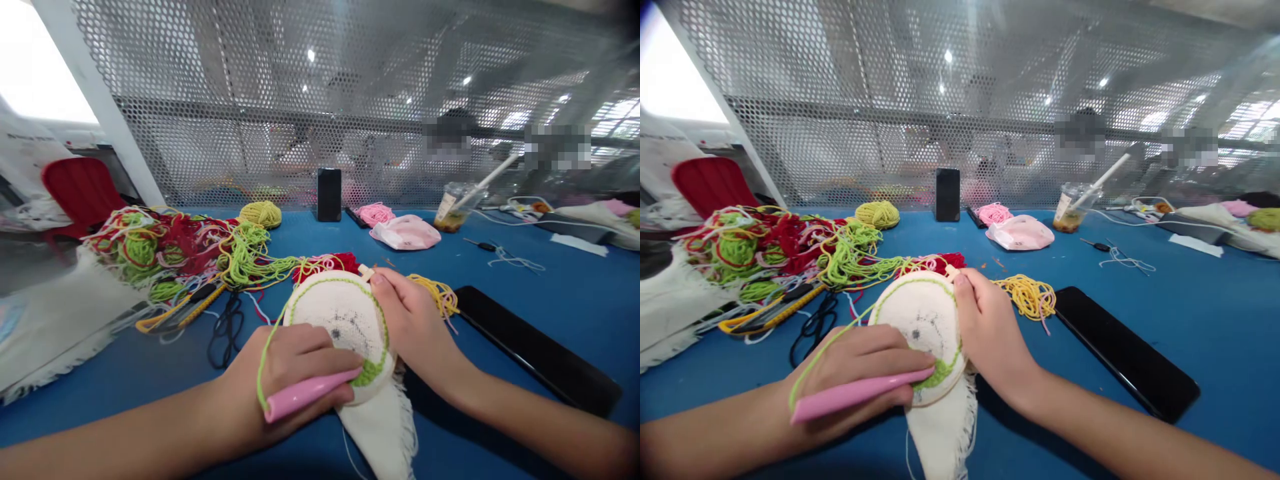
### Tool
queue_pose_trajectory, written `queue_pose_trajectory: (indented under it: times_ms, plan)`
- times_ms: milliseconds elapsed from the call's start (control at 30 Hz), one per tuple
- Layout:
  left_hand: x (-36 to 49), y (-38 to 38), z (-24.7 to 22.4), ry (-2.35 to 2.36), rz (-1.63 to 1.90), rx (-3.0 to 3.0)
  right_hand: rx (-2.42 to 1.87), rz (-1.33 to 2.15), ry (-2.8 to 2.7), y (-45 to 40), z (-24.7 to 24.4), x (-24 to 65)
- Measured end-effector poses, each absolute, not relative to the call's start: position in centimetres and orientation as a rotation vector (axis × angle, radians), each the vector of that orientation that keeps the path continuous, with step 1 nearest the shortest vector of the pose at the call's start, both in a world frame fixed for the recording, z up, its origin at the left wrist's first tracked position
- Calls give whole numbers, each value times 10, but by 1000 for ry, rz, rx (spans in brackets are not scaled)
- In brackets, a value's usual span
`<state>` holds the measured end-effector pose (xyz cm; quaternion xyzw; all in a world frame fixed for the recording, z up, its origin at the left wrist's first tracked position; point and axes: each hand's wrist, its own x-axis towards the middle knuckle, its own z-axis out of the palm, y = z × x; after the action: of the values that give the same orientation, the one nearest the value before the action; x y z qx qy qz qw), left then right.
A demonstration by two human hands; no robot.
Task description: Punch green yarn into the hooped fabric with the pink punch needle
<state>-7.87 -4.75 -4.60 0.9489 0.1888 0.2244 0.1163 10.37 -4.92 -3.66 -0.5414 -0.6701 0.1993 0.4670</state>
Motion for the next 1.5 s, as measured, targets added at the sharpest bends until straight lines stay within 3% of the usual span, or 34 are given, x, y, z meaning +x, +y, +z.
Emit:
queue_pose_trajectory:
  times_ms: [300,1033,1333,1500]
  plan:
    - [-90,-52,-41,554,968,2224,-1405,512,-1651,-31,-54,111]
    - [-73,-46,-47,561,670,2822,-1343,437,-1680,-50,-32,100]
    - [-83,-51,-44,593,918,2182,-1405,485,-1676,-33,-51,109]
    - [-85,-52,-44,582,957,2126,-1426,481,-1674,-31,-53,110]
